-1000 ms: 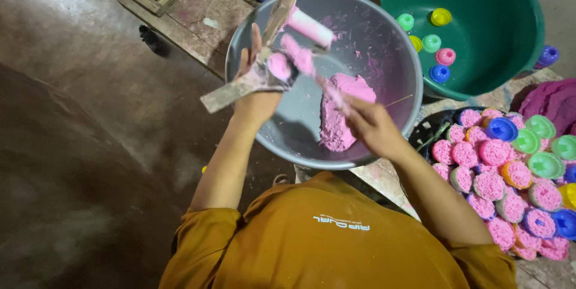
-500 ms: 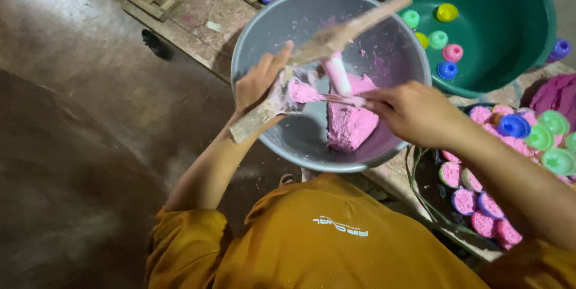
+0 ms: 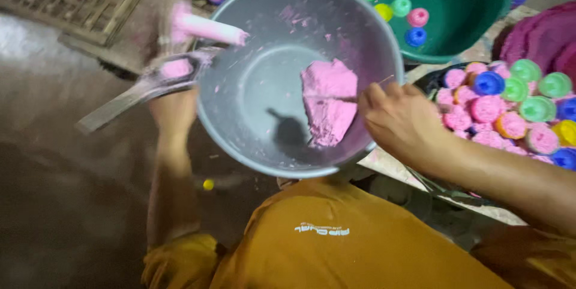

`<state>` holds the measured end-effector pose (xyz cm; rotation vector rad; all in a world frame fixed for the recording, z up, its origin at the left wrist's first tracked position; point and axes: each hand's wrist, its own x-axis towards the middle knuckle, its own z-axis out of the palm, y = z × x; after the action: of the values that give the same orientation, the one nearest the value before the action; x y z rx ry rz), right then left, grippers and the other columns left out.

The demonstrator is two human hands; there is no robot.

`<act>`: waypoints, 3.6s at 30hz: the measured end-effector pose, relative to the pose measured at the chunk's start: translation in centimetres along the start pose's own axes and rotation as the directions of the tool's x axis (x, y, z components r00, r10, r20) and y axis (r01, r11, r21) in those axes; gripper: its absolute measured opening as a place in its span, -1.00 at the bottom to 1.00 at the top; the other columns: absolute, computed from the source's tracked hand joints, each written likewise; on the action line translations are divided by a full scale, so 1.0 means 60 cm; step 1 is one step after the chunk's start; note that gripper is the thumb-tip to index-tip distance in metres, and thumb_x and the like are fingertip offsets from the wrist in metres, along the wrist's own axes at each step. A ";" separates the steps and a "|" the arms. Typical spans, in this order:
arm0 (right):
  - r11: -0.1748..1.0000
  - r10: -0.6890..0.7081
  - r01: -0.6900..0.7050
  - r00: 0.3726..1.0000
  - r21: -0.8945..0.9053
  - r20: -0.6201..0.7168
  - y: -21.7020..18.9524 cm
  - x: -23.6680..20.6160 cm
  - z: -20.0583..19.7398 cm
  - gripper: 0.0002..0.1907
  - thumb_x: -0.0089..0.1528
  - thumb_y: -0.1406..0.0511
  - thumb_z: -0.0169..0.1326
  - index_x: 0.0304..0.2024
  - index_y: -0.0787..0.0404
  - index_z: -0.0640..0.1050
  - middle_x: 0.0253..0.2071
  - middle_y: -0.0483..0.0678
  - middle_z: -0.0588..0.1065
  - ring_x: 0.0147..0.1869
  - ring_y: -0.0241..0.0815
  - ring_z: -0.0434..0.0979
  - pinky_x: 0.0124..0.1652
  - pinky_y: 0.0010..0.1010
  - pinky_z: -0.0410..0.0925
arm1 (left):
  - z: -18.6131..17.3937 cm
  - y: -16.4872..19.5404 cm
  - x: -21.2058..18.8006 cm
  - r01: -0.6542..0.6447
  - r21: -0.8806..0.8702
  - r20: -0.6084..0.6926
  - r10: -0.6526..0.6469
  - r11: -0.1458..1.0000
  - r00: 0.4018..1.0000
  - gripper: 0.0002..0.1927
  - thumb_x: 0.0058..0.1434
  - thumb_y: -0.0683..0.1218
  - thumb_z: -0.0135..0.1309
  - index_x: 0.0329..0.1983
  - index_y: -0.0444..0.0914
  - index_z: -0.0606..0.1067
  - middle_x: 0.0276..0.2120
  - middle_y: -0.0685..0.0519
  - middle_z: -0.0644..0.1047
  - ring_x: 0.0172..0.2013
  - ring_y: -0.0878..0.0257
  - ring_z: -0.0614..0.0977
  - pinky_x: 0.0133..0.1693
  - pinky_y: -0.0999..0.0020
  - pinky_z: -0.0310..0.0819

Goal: The person scoops pink paste from a large metal bowl using a wooden stick and presses it into small plastic bottle caps arranged in a tray. They repeatedly fill the caps, scrape excess paste, and place filled caps into a green basin. The process is repeated continuously throughout the clip.

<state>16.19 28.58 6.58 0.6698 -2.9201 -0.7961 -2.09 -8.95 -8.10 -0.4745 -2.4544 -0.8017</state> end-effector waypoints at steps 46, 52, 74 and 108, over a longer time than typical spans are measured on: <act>-0.443 0.030 -0.333 0.922 0.832 0.385 0.258 -0.818 0.353 0.01 -0.01 0.10 0.42 0.36 0.33 0.25 0.14 0.10 0.40 0.23 0.04 0.38 0.17 -0.05 0.33 | 0.294 1.016 -0.164 -0.102 -0.607 0.701 0.592 0.788 0.397 -0.58 0.19 0.09 0.38 0.06 -0.08 0.57 0.02 0.06 0.63 0.09 0.11 0.65 0.19 0.26 0.49; -0.570 0.523 0.290 0.849 0.769 0.068 0.186 -0.847 0.384 -0.09 0.09 0.21 0.40 0.41 0.28 0.29 0.21 0.05 0.41 0.34 0.04 0.42 0.35 -0.07 0.29 | 0.357 0.878 -0.270 0.116 -0.498 0.147 -0.048 0.859 0.988 -0.18 0.13 -0.31 0.24 0.44 -0.32 0.17 0.38 -0.21 0.24 0.44 -0.09 0.21 0.47 0.10 0.07; -0.466 0.832 0.435 0.512 0.770 0.214 0.138 -0.842 0.368 -0.16 0.27 0.23 0.19 0.49 0.42 0.17 0.17 0.14 0.39 0.24 -0.06 0.36 0.36 -0.06 0.23 | 0.531 0.696 -0.276 0.792 -0.446 0.876 0.020 0.417 0.483 0.04 0.24 -0.24 0.01 0.61 0.20 -0.25 -0.38 0.01 0.44 -0.50 0.32 0.56 -0.44 0.42 0.60; -0.163 -0.022 -0.814 0.567 0.557 0.823 0.403 -0.690 0.360 -0.05 0.21 -0.33 -0.48 -0.05 0.26 0.59 -0.22 0.06 0.60 -0.15 -0.10 0.62 -0.13 -0.23 0.47 | 0.521 0.990 -0.055 0.470 -0.124 0.216 0.439 -0.874 0.872 -0.75 0.31 0.01 -0.07 -0.03 -0.17 0.34 -0.20 0.12 0.41 -0.08 0.22 0.45 0.24 0.17 0.36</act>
<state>40.86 74.83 2.71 -1.0974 -3.2149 1.7613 17.07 55.40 -5.30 0.6337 -0.3311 2.2368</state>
